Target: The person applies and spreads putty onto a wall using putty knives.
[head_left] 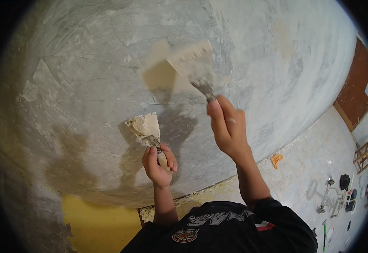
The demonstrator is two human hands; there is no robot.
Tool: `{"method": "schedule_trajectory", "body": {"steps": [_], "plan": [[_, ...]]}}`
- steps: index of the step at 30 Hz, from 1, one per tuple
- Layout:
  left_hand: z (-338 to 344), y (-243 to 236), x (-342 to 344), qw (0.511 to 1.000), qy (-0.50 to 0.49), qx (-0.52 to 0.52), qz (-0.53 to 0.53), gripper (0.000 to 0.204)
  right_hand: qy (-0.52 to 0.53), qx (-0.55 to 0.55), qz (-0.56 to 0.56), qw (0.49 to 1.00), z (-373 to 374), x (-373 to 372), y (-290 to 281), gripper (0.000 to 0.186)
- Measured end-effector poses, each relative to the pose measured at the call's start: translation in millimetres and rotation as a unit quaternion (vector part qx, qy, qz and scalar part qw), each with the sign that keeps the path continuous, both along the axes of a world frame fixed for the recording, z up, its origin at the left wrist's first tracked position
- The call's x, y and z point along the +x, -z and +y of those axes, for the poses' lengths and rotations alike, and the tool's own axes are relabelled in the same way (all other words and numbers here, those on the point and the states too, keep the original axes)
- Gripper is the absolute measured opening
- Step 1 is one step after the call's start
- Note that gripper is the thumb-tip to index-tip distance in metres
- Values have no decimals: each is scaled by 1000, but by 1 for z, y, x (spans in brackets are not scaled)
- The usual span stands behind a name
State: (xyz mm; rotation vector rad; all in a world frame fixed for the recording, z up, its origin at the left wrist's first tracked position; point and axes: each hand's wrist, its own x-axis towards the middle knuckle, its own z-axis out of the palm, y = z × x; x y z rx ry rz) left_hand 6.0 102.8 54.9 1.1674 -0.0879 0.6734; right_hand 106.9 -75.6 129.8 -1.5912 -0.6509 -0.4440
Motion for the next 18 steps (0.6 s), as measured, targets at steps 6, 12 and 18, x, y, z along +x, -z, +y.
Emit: {"method": "schedule_trajectory", "body": {"steps": [6,12,18], "plan": [[-5,-1,4,1000,15,-3,-6,37,161,-158,-73,972,17,20,-19,34],[1,9,6,1000,16,-19,4,40,92,-95,-3,991,-18,16,23,42],[-7,7,5,1000,9,7,5,38,-38,13,80,996,-38,11,45,39]]}}
